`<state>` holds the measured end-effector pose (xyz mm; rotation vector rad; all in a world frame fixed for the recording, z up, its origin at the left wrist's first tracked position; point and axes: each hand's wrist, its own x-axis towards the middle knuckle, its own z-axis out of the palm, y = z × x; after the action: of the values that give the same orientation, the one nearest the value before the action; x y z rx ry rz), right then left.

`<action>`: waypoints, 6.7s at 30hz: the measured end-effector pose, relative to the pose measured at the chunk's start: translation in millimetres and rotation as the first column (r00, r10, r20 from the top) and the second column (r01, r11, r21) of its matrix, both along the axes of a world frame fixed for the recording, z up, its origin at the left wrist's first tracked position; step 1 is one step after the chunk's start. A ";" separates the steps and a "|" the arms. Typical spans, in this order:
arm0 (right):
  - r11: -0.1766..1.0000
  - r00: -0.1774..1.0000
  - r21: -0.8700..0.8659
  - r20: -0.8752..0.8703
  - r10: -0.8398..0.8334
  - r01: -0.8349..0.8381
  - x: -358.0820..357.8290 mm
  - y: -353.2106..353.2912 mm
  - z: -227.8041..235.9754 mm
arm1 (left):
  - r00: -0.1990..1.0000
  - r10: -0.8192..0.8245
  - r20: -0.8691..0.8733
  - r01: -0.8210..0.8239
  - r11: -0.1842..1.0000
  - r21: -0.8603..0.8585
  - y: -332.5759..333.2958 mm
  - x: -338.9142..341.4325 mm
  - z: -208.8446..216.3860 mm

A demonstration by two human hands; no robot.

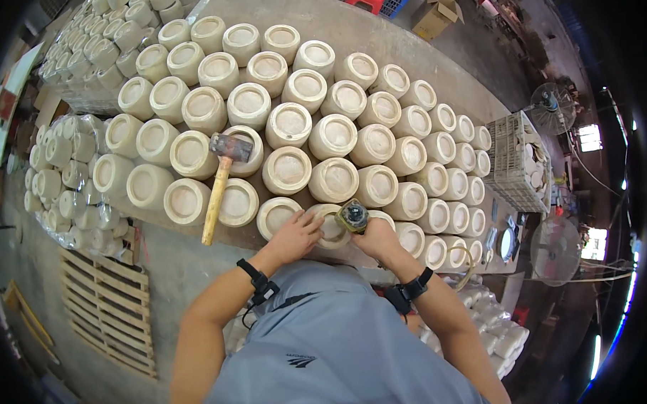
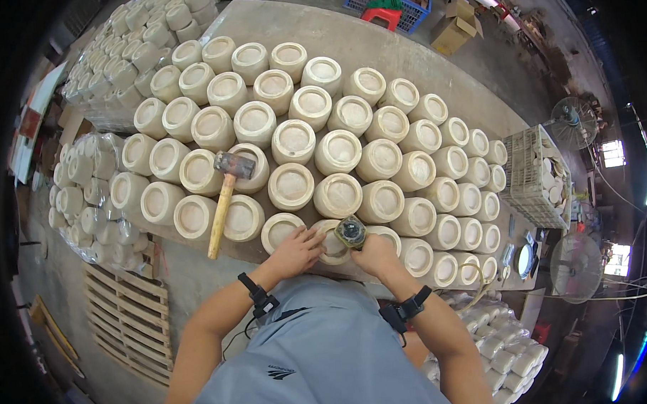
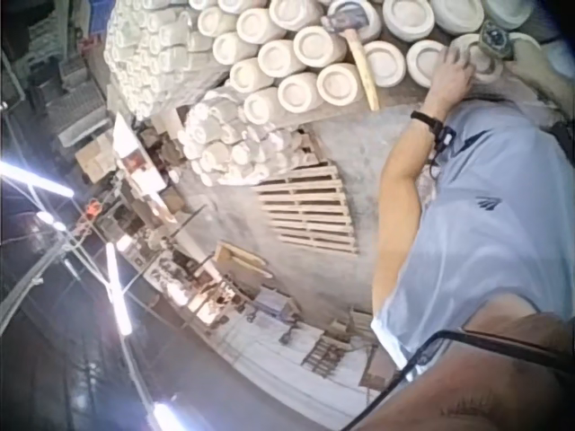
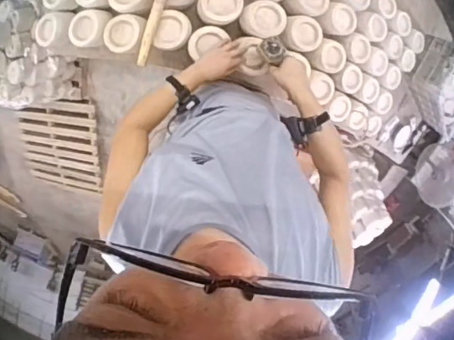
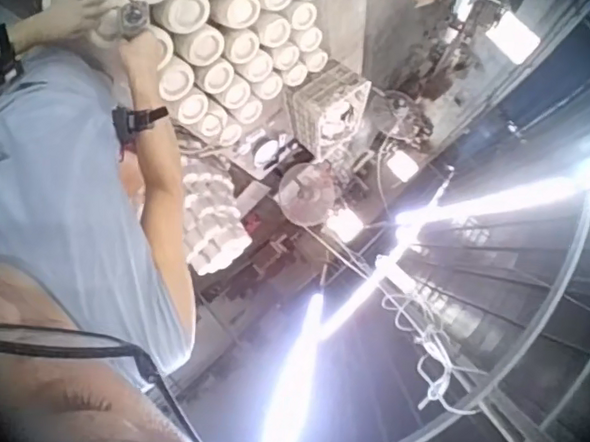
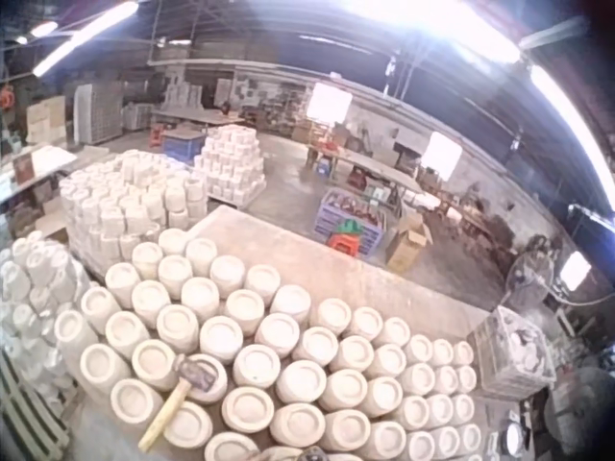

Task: Assembling wooden bases by nailing discs onto them using a pneumatic nail gun and a mallet.

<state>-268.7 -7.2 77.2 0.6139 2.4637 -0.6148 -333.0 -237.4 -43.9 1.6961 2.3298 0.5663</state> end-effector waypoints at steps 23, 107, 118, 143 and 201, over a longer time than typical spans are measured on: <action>0.974 0.989 -0.209 0.104 0.110 -0.086 15.9 -6.6 2.5 | 0.948 0.255 0.192 -0.258 0.966 -0.010 -0.9 -5.8 19.2; 0.981 0.987 -0.156 -0.086 -0.133 0.118 -229.3 87.8 -6.6 | 0.803 0.559 0.207 -0.576 0.817 0.029 -47.8 -34.9 19.2; 0.989 0.993 -0.138 0.112 -0.030 0.045 -208.5 71.1 -5.6 | 0.829 0.549 0.104 -0.549 0.835 -0.033 -17.9 -67.5 5.9; 0.955 0.953 -0.129 -0.106 -0.282 0.268 -320.1 152.2 -3.8 | 0.803 0.579 0.138 -0.590 0.806 0.050 -26.2 -61.6 -1.2; 0.944 0.914 -0.149 -0.242 -0.325 0.296 -400.9 237.3 -16.8 | 0.724 0.666 0.181 -0.690 0.707 0.156 -35.6 -50.3 -12.2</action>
<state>-669.6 230.1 60.5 0.9444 2.5714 -1.0089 -383.3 -273.0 -56.1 0.7510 2.8560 1.0343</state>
